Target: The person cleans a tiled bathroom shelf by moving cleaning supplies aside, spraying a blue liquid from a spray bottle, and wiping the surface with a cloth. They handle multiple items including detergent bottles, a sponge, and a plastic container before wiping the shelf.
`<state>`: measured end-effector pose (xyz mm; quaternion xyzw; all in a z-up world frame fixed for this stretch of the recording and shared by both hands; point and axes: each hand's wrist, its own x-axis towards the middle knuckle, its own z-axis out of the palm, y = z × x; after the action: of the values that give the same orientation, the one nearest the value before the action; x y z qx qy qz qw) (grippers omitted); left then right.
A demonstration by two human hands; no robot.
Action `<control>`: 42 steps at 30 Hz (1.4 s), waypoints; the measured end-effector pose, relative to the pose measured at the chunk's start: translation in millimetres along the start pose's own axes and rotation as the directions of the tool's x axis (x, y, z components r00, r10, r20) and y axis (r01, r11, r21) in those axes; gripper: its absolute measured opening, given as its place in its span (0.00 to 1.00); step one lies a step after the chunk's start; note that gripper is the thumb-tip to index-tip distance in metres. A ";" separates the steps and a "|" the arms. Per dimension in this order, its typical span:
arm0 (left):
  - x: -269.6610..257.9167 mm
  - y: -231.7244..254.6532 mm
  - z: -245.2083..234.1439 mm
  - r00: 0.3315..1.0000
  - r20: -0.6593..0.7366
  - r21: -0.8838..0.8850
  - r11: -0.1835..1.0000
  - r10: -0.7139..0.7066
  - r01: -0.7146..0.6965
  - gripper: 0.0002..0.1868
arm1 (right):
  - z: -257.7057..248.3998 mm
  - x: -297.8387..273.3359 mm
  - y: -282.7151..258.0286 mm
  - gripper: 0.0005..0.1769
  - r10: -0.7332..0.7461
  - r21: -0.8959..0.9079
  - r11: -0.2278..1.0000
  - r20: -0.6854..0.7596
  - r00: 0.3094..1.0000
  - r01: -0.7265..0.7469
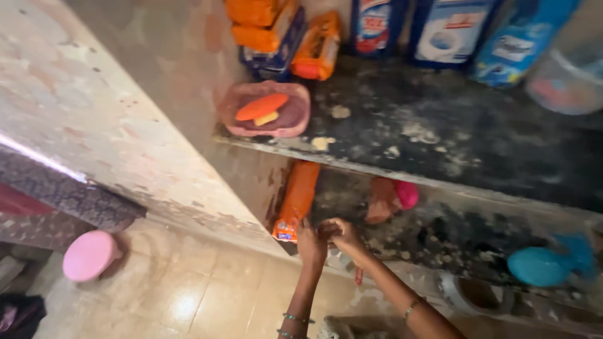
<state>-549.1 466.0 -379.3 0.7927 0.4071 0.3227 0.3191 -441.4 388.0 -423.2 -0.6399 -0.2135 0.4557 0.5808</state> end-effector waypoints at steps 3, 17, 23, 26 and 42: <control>17.8 -40.0 -8.2 0.996 -0.064 0.256 0.966 0.056 -0.038 0.39 | 30.3 27.9 19.0 0.27 0.101 0.096 0.991 -0.021 0.995 -0.098; 28.6 -122.8 3.9 0.940 0.093 0.139 0.940 -0.327 0.313 0.34 | 69.9 56.1 24.2 0.31 0.171 0.105 0.982 -0.118 0.978 -0.159; 22.0 -90.0 -23.4 0.733 0.464 -0.060 0.808 -0.497 0.586 0.24 | 39.1 26.5 9.0 0.30 0.272 0.085 0.960 -0.047 0.961 -0.268; 6.0 -67.1 -33.0 0.767 0.515 -0.226 0.802 -0.383 0.553 0.25 | 27.1 5.0 -2.8 0.32 0.229 0.059 0.972 -0.057 0.972 -0.226; -63.4 40.8 -76.3 0.599 0.791 -0.504 0.422 -0.124 0.754 0.33 | -92.6 -215.8 -83.2 0.33 -0.038 -0.113 0.993 0.020 0.999 0.040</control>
<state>-619.2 411.6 -319.0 0.4596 0.2820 0.0690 0.8393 -449.6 183.5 -281.2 -0.6634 -0.2567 0.4373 0.5502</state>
